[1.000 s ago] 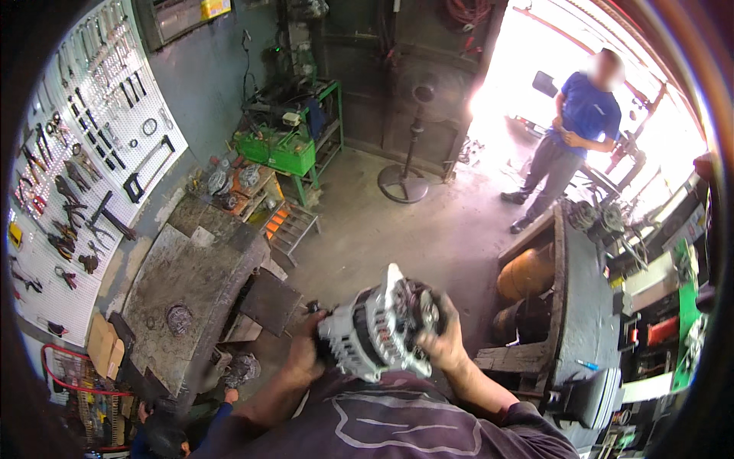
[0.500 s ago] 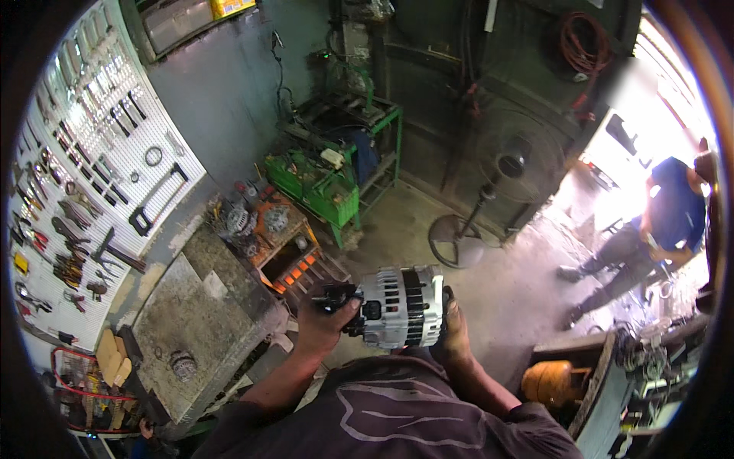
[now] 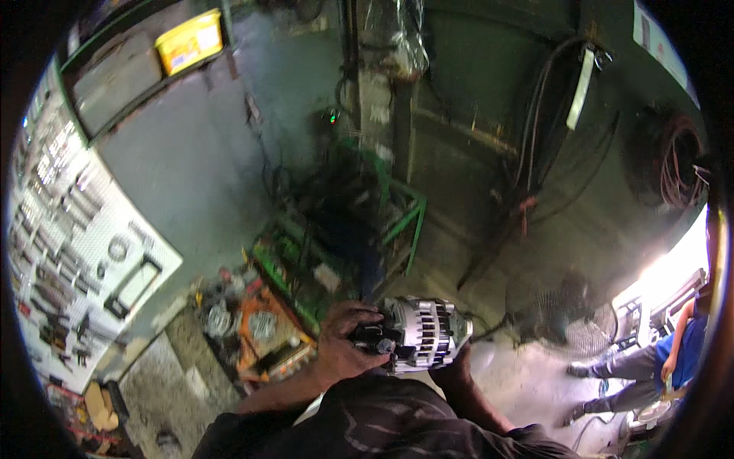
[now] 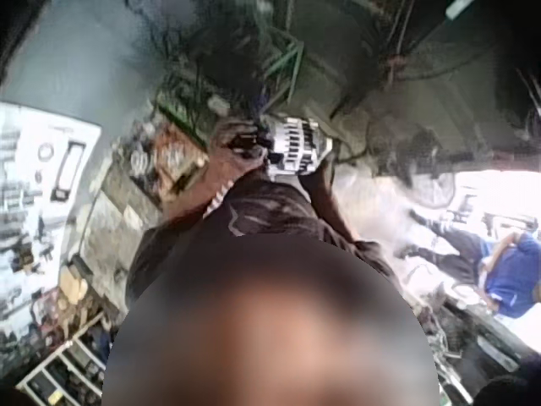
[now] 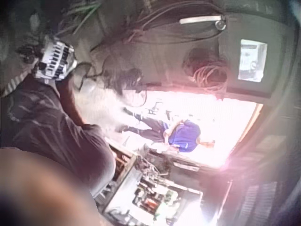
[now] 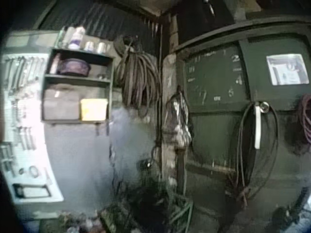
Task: The person selects washers from a tray, then uses a cordless impact driver to tighten a nut on an alternator. They then use pliers to adjust a component on the alternator and move it to a testing machine.
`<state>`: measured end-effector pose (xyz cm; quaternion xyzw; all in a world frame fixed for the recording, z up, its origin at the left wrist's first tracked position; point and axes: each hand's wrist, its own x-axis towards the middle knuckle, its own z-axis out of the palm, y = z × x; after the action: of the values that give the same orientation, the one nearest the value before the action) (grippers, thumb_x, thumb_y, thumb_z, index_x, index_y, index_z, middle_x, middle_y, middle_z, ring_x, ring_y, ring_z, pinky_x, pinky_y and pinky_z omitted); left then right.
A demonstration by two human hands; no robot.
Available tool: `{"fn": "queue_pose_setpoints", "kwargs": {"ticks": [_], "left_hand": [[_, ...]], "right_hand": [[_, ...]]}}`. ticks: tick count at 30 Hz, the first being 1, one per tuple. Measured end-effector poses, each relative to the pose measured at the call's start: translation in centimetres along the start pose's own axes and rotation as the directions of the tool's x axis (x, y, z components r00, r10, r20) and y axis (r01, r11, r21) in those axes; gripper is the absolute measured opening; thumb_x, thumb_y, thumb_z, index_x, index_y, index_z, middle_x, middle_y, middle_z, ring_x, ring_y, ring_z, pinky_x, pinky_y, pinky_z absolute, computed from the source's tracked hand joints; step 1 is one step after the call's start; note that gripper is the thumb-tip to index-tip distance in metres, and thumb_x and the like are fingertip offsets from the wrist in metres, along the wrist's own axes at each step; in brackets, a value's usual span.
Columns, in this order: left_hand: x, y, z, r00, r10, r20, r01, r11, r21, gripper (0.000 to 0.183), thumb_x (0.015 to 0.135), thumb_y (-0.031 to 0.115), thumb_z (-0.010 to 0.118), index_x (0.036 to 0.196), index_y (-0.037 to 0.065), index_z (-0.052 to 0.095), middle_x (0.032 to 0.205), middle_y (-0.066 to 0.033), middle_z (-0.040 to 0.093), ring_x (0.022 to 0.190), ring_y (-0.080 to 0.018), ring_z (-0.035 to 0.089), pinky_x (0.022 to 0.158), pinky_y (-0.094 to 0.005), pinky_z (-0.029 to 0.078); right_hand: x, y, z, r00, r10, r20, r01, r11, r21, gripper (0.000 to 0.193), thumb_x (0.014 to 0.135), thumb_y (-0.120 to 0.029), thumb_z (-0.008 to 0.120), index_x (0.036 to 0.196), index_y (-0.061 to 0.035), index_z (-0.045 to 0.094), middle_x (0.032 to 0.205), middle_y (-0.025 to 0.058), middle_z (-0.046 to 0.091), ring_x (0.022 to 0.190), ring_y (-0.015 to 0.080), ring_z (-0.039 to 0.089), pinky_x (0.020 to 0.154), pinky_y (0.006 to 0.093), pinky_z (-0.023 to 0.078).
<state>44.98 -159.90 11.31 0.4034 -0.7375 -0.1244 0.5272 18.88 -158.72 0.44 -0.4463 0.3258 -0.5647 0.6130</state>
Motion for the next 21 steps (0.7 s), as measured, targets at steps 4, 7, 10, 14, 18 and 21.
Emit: {"fn": "queue_pose_setpoints", "kwargs": {"ticks": [4, 7, 10, 14, 18, 21], "left_hand": [[10.2, -6.6, 4.9, 0.696, -0.679, 0.234, 0.699, 0.566, -0.436, 0.045, 0.081, 0.032, 0.092, 0.108, 0.000, 0.076, 0.115, -0.0163, 0.075, 0.109, -0.0271, 0.070, 0.098, -0.0409, 0.054], [17.0, -9.7, 6.5, 0.631, -0.686, 0.362, 0.767, 0.479, -0.427, 0.054, 0.091, 0.038, 0.086, 0.120, -0.004, 0.070, 0.121, -0.0183, 0.074, 0.114, -0.0267, 0.069, 0.102, -0.0420, 0.052], [23.4, -12.6, 7.4, 0.691, -0.512, 0.510, 0.698, 0.655, -0.290, 0.076, 0.092, 0.046, 0.084, 0.146, 0.000, 0.057, 0.134, -0.0230, 0.068, 0.127, -0.0323, 0.064, 0.113, -0.0442, 0.048], [30.3, -16.9, 7.6, 0.747, -0.410, 0.524, 0.535, 0.838, -0.108, 0.079, 0.091, 0.052, 0.081, 0.153, 0.009, 0.055, 0.143, -0.0268, 0.062, 0.138, -0.0416, 0.057, 0.119, -0.0490, 0.043], [37.7, -27.3, 6.3, 0.904, -0.416, 0.099, 0.260, 0.719, 0.644, 0.076, 0.090, 0.056, 0.079, 0.149, 0.011, 0.061, 0.146, -0.0244, 0.061, 0.142, -0.0498, 0.049, 0.122, -0.0544, 0.040], [40.7, -35.2, 4.6, 0.955, -0.273, 0.119, 0.071, 0.598, 0.799, 0.066, 0.094, 0.054, 0.074, 0.139, 0.006, 0.067, 0.149, -0.0246, 0.058, 0.146, -0.0496, 0.044, 0.126, -0.0549, 0.034]], "right_hand": [[11.6, -0.1, -5.1, 0.971, -0.072, -0.229, 0.137, 0.951, 0.279, 0.079, 0.107, -0.060, 0.055, 0.162, -0.0051, 0.037, 0.147, 0.0161, 0.059, 0.127, 0.0326, 0.065, 0.102, 0.0476, 0.058], [19.5, -2.3, -8.3, 0.977, -0.184, -0.107, 0.206, 0.945, 0.255, 0.075, 0.106, -0.061, 0.056, 0.151, -0.0018, 0.051, 0.136, 0.0157, 0.068, 0.121, 0.0298, 0.068, 0.098, 0.0471, 0.060], [27.2, -2.5, -8.7, 0.916, 0.082, -0.394, 0.081, 0.921, 0.381, 0.072, 0.106, -0.060, 0.055, 0.148, -0.0022, 0.056, 0.132, 0.0147, 0.071, 0.118, 0.0284, 0.070, 0.101, 0.0478, 0.059], [39.2, 1.0, -9.1, 0.957, 0.177, -0.228, -0.082, 0.923, 0.375, 0.071, 0.106, -0.059, 0.056, 0.149, -0.0023, 0.055, 0.134, 0.0141, 0.069, 0.120, 0.0283, 0.069, 0.102, 0.0473, 0.058], [48.8, 5.3, -11.5, 0.936, 0.326, -0.136, -0.271, 0.910, 0.314, 0.069, 0.107, -0.057, 0.056, 0.150, -0.0025, 0.055, 0.136, 0.0136, 0.068, 0.121, 0.0282, 0.068, 0.103, 0.0468, 0.057], [55.2, 7.5, -13.4, 0.903, 0.425, -0.072, -0.396, 0.884, 0.249, 0.068, 0.107, -0.056, 0.057, 0.150, -0.0026, 0.055, 0.137, 0.0132, 0.067, 0.122, 0.0282, 0.067, 0.104, 0.0464, 0.056]]}}
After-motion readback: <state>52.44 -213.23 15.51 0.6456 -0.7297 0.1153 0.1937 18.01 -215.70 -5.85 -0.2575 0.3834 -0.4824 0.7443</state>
